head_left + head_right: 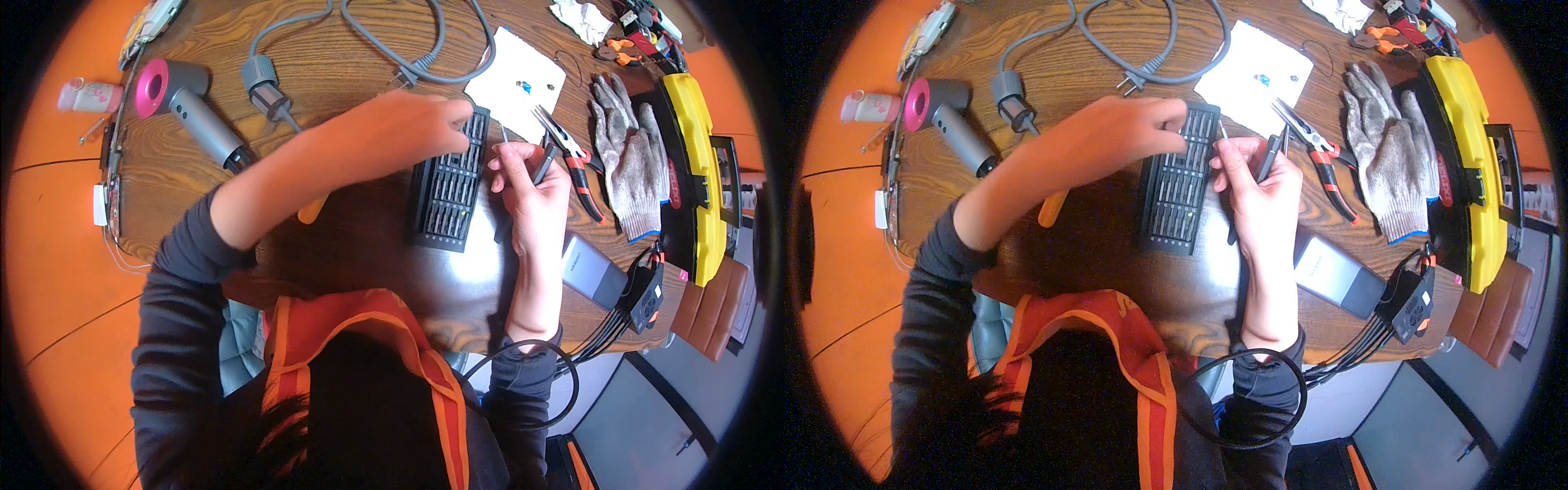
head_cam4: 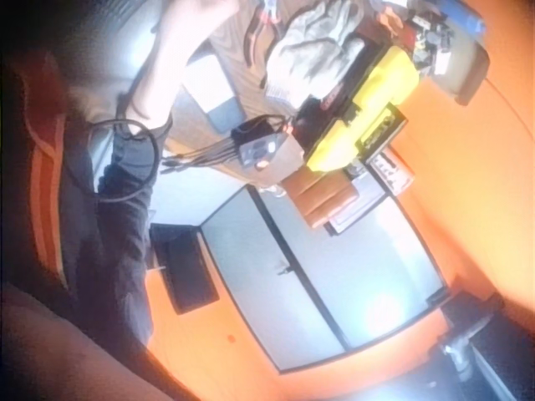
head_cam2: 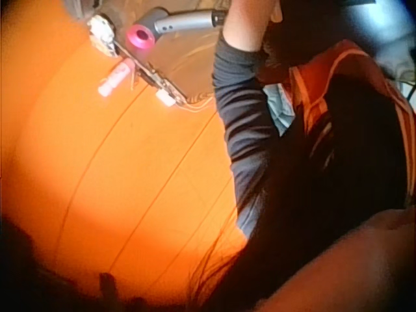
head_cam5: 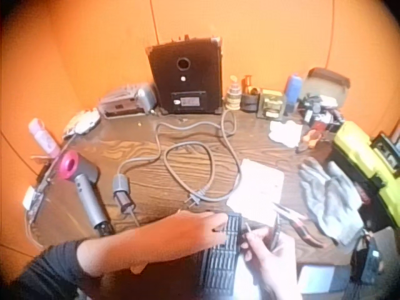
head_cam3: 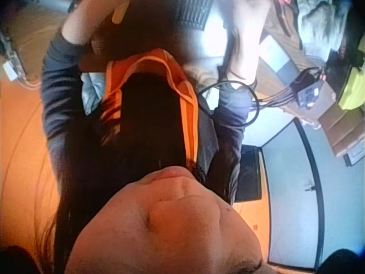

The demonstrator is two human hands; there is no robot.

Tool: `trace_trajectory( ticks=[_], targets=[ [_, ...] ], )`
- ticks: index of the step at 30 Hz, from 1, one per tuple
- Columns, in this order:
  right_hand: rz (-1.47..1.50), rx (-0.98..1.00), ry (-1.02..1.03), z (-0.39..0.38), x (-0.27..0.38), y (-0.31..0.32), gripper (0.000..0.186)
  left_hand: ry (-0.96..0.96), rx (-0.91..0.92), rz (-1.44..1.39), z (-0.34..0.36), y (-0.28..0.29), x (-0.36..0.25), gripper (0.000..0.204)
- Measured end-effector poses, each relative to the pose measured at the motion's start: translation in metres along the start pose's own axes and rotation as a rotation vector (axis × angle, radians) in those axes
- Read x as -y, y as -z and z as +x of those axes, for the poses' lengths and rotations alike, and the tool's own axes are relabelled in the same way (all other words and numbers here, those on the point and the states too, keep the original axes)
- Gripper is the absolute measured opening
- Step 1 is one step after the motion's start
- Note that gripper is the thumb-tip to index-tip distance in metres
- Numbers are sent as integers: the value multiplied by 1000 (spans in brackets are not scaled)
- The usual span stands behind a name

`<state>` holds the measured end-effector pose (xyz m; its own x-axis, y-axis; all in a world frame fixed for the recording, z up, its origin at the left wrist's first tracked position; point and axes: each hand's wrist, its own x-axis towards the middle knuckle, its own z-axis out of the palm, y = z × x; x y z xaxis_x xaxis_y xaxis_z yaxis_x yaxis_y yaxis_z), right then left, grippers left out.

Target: The person disassembles a hair dryer on a wooden table. They remove the power cord, select a screwdriver bit from a set, and use a screwdriver to remove screws from the hair dryer's handle. The person then detaches the handle section from the main body.

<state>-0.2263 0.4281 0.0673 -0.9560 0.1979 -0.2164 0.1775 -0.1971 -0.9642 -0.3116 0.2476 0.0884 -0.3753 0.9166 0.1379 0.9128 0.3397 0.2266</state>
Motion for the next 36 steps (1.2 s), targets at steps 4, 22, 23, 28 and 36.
trace_trajectory(
  ticks=[4,22,23,28,36],
  targets=[
    [-19,-1,-67,1,-2,2,11,-69,136,-42,19,0,11,8],
    [-153,-8,-29,3,-14,-6,13,-433,305,524,29,20,5,10],
    [-150,-17,-35,3,-14,-6,13,-486,274,566,27,19,7,10],
    [-281,-65,-10,1,-13,-9,15,-660,213,725,22,13,14,9],
    [-624,-88,18,-7,-2,-15,22,-559,226,799,11,12,11,12]
  ],
)
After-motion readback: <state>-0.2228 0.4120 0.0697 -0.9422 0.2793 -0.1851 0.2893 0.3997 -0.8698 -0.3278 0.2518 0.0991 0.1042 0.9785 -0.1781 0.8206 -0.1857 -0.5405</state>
